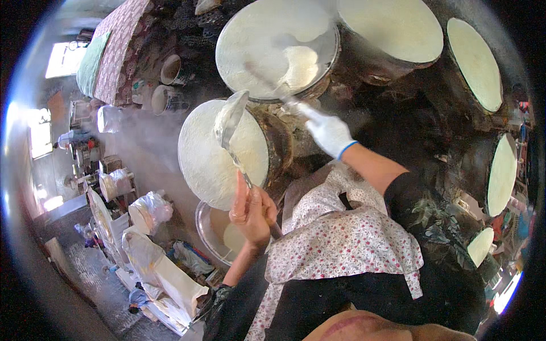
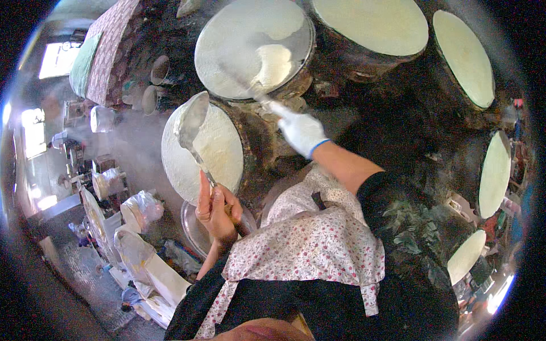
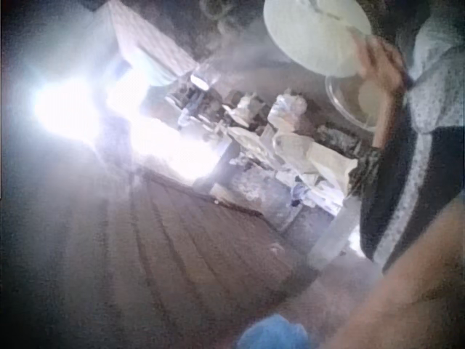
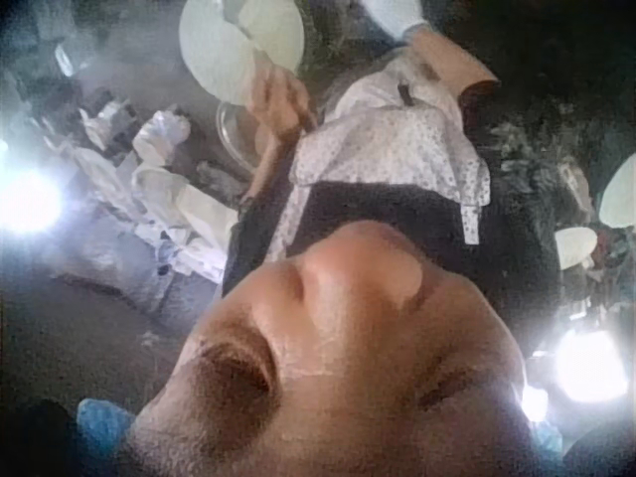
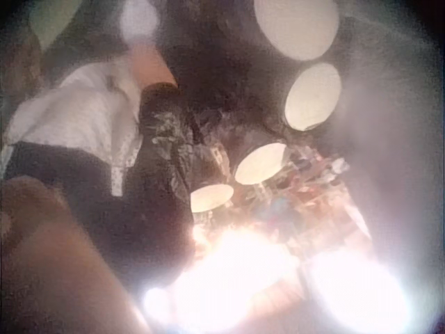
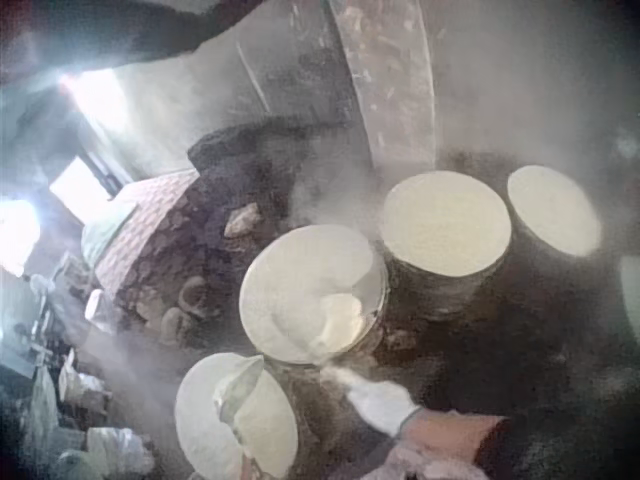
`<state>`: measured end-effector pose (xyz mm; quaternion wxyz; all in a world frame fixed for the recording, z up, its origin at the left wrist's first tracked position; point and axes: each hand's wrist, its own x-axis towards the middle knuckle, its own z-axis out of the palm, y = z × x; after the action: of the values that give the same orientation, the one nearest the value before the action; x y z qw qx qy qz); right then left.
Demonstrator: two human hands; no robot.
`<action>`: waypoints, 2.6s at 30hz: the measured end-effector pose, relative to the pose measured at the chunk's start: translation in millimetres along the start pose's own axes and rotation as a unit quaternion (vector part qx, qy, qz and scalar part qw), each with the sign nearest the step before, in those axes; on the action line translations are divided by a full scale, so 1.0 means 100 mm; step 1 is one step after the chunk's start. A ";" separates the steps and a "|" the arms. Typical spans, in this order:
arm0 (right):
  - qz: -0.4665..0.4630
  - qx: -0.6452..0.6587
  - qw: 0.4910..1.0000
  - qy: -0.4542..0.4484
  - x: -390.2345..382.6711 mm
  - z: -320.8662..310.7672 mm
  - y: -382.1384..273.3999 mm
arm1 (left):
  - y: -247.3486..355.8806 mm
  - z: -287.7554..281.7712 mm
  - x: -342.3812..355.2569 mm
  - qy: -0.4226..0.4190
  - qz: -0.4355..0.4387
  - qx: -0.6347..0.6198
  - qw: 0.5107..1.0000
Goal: The person ladles batter onto hot flat pans, spreads it into thin crepes, flips them, and stacks the cooked crepes on a nearby surface. The process is repeated continuously across multiple pans.
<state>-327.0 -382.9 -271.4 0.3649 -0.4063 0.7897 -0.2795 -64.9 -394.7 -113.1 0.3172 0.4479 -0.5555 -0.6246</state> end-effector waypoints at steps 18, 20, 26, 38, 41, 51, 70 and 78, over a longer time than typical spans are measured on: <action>-0.155 0.069 0.979 0.114 0.22 -0.88 0.14 | 0.26 1.05 0.10 0.068 -0.047 0.025 0.996; -0.129 0.015 0.986 -0.101 -0.01 -0.80 0.20 | 0.29 1.16 0.12 0.086 -0.075 0.037 0.993; -0.027 0.029 0.995 0.095 0.75 -1.29 0.86 | 0.30 1.37 0.25 0.111 -0.089 0.016 0.990; 0.001 0.073 0.978 0.196 0.00 -0.81 1.00 | 0.16 1.20 0.42 0.037 -0.088 -0.034 0.995; 0.061 0.083 0.969 0.223 0.58 -0.67 0.83 | 0.15 1.11 0.41 0.015 -0.073 -0.018 0.997; -0.013 0.104 0.974 0.203 0.72 -1.02 0.44 | 0.08 0.83 0.24 0.030 -0.084 -0.050 0.995; -0.029 0.015 0.992 0.125 0.72 -0.73 0.28 | 0.10 0.44 0.56 0.059 -0.090 -0.036 0.994; 0.026 -0.144 0.989 0.000 0.77 -1.08 0.22 | 0.06 0.52 2.14 -0.075 -0.031 -0.324 0.943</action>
<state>-455.1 -420.7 -252.2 0.3099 -0.4341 0.8320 -0.1528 -197.8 -566.0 -152.4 0.3831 0.2893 -0.3312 -0.8123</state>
